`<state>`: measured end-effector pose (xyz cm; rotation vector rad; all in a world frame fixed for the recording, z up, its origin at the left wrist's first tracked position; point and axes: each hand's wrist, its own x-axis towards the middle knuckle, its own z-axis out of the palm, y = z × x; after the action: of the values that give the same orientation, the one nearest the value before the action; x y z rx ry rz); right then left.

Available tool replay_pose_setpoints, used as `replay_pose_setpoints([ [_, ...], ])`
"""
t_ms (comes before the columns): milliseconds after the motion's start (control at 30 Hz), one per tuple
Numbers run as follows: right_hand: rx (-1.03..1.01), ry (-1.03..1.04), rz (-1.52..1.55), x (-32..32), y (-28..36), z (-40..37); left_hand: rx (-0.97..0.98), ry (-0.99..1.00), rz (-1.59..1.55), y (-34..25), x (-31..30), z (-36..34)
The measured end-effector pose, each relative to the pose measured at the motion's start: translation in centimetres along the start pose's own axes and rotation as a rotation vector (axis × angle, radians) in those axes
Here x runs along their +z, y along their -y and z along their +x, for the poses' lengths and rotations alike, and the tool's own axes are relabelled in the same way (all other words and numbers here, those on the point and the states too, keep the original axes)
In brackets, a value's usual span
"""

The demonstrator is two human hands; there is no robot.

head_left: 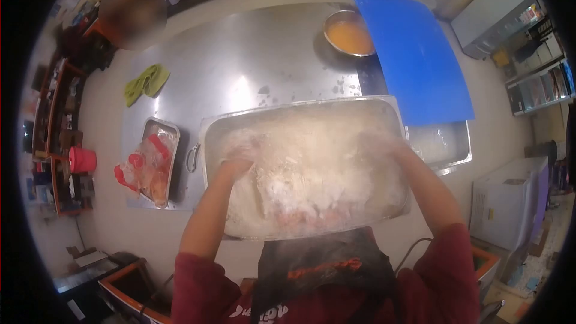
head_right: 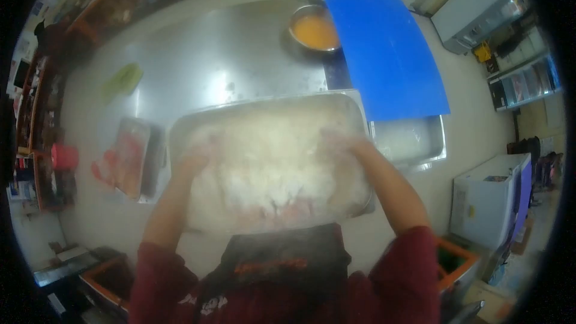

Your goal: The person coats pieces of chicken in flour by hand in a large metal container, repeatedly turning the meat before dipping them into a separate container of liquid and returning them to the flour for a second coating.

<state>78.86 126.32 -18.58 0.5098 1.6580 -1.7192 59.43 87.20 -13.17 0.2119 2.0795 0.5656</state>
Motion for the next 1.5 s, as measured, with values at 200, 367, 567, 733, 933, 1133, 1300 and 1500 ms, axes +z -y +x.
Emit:
replay_pose_setpoints([
  [200,0.159,0.023,-0.565,5.3,-0.7,0.7,0.243,0.074,0.825,2.7,4.4,2.2],
  [367,0.112,0.02,-0.56,8.5,-0.7,0.5,0.428,0.316,0.573,1.8,6.0,-0.3],
  [567,0.036,-0.051,-0.476,10.3,-0.7,1.8,0.603,0.374,-0.091,-2.9,9.4,0.8],
  [733,0.014,-0.117,-0.424,7.2,0.5,-0.8,0.462,0.315,-0.253,-4.8,5.9,0.4],
  [933,0.01,-0.257,-0.595,4.2,4.0,0.8,0.385,-0.083,0.369,-2.2,3.3,4.6],
  [1133,-0.058,-0.132,-0.664,9.5,6.6,8.4,0.589,0.067,-0.128,-1.1,7.5,6.9],
  [1300,-0.122,0.064,-0.502,6.5,7.7,3.3,0.605,0.139,0.042,2.4,4.3,6.3],
  [1500,0.058,0.016,-0.573,4.2,3.8,1.8,0.314,0.172,0.734,1.1,3.7,4.5],
])
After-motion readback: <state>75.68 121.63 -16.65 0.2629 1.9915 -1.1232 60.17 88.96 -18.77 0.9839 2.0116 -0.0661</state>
